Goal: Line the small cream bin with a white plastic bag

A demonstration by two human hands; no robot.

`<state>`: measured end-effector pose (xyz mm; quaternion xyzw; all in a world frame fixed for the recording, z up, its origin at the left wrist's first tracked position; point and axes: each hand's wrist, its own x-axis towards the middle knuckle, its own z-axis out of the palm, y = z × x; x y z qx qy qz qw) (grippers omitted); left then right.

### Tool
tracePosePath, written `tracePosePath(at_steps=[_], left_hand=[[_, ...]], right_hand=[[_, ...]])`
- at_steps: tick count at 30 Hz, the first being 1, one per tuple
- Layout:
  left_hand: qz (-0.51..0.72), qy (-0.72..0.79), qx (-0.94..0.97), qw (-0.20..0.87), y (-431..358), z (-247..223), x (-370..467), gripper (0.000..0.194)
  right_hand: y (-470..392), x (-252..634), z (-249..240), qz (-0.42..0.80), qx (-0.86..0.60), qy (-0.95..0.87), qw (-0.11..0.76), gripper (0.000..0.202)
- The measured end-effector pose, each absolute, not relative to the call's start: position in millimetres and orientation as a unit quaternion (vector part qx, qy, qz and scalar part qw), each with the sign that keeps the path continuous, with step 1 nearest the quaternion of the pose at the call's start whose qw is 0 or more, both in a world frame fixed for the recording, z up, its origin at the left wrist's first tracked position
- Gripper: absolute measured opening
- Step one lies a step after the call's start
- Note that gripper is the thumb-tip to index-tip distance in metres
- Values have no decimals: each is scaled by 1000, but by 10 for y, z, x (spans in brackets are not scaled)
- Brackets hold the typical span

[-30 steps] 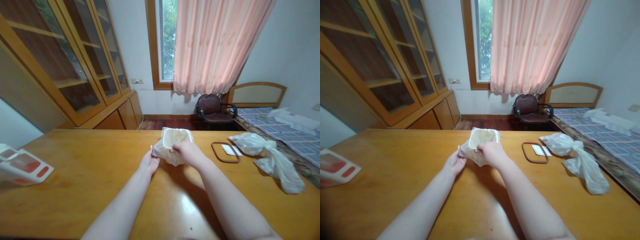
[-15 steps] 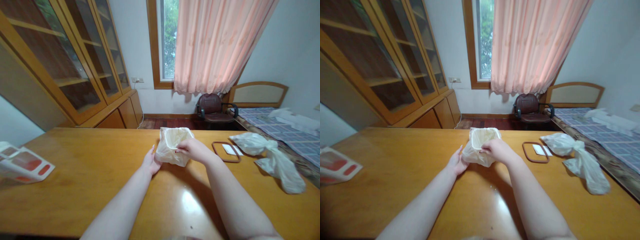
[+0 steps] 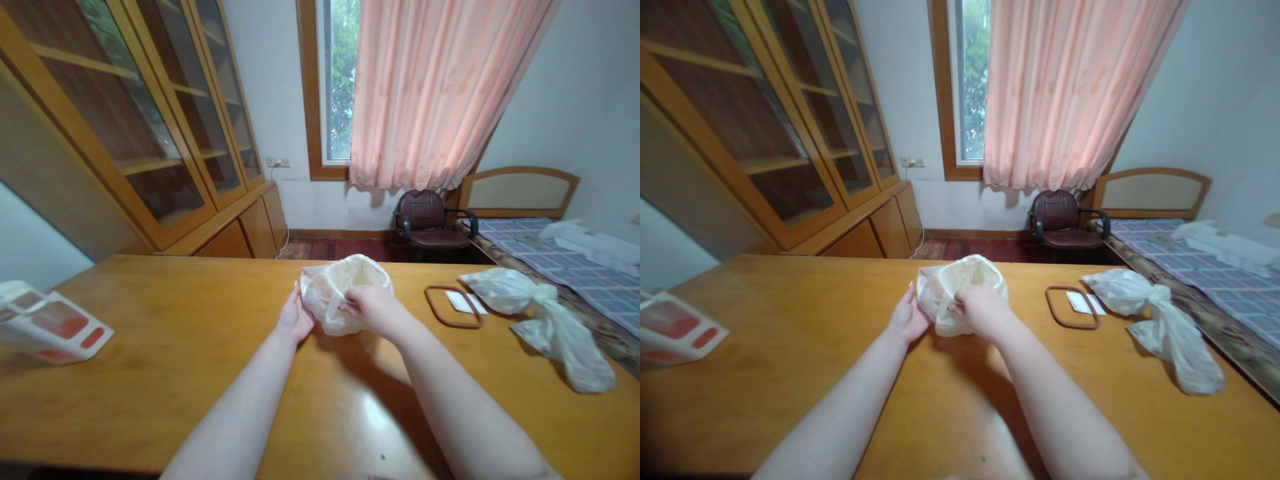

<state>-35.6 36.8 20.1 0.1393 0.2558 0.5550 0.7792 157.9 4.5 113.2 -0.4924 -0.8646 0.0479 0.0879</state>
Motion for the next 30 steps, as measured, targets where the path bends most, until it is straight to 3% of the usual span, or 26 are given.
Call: tracePosePath(at_steps=[9, 14, 20, 25, 30], left_hand=[[538, 209, 152, 802, 417, 56, -427, 47], [489, 209, 176, 829, 349, 80, -405, 77], [529, 291, 142, 784, 338, 84, -321, 23], [509, 344, 112, 781, 353, 14, -236, 22], [481, 317, 123, 808, 288, 1, -122, 27]], right_hand=[[113, 2174, 1306, 163, -424, -879, 142, 18], [3, 1906, 1290, 102, -477, -854, 178, 37], [67, 1719, 1185, 85, -491, -855, 144, 21], [152, 1971, 1241, 117, -492, -851, 142, 20], [85, 1917, 1253, 120, -515, -834, 158, 36]])
